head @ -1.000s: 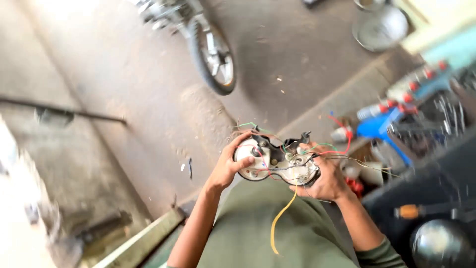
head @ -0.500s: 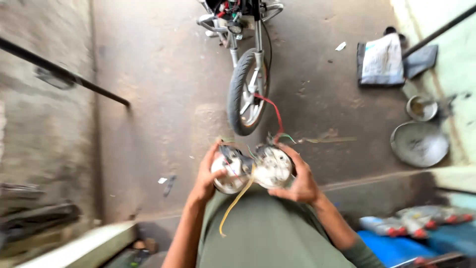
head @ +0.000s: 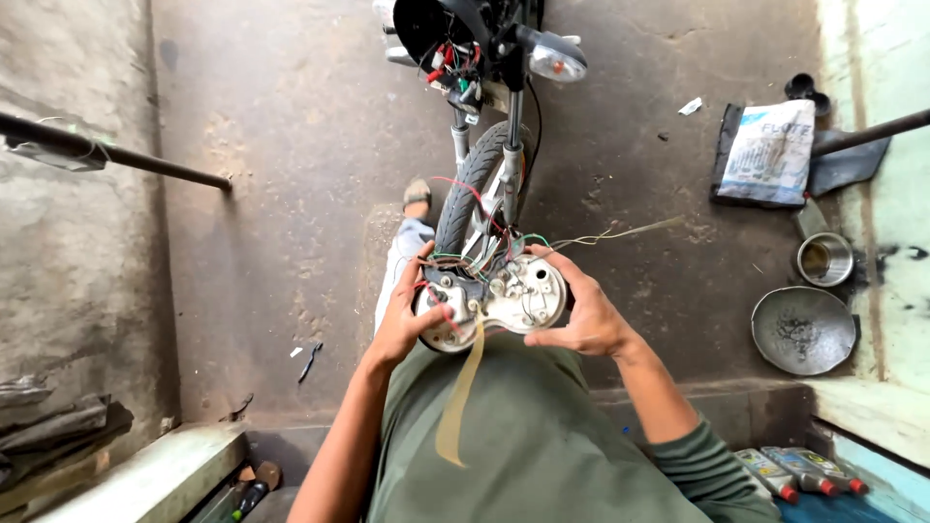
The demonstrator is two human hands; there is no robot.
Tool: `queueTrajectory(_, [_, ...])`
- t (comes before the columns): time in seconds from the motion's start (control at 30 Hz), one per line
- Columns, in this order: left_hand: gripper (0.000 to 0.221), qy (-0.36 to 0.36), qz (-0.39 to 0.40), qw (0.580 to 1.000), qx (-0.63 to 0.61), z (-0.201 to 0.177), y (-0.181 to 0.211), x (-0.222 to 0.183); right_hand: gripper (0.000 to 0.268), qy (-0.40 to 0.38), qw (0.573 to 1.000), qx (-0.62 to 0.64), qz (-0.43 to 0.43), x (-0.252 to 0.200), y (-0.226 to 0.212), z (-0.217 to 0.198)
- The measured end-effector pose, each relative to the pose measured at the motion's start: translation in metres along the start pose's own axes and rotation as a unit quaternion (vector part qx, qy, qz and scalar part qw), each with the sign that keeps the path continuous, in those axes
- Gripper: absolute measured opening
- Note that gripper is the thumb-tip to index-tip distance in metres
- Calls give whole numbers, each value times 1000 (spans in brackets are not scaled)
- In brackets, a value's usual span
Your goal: The person picks up a speedometer from a table, carries it to a motorcycle, and connects wires to its back by hand. After testing the connections with a multimeter, they sit on the floor and finish wiring the speedometer into the motorcycle's front assembly.
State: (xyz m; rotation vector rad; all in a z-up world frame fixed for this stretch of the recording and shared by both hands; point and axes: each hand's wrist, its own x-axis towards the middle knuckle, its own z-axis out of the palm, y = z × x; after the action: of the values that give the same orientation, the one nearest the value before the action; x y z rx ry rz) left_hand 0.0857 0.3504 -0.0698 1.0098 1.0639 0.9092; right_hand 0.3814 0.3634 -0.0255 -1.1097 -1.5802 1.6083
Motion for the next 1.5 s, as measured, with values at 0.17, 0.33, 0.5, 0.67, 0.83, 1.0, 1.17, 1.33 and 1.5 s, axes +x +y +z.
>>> queueTrajectory(0.17, [112, -22, -29, 999, -3, -57, -3, 100, 112, 34, 996, 83, 29, 89, 36, -5])
queueTrajectory(0.33, [122, -78, -63, 995, -3, -121, 45, 206, 103, 90, 967, 227, 73, 187, 19, -8])
queueTrajectory(0.5, [130, -152, 1, 986, 72, -151, 50, 276, 91, 142, 915, 368, 85, 243, 14, -31])
queueTrajectory(0.67, [130, -154, 27, 986, 66, -122, 41, 310, 62, 217, 879, 386, 178, 255, 60, -74])
queueTrajectory(0.83, [127, -97, 27, 990, 99, -73, 27, 321, 50, 188, 886, 360, 224, 264, 90, -134])
queueTrajectory(1.0, [123, 23, 50, 985, 164, 1, 14, 305, 46, 111, 893, 372, 228, 257, 135, -199])
queueTrajectory(1.17, [120, 98, 30, 984, 144, 64, 25, 307, 46, 87, 896, 361, 245, 264, 144, -244])
queueTrajectory(1.33, [118, 123, 6, 980, 156, 81, 24, 318, 42, 95, 888, 364, 265, 255, 160, -258])
queueTrajectory(1.5, [107, 73, -29, 944, 320, 57, 14, 332, 36, 131, 894, 329, 274, 260, 136, -243])
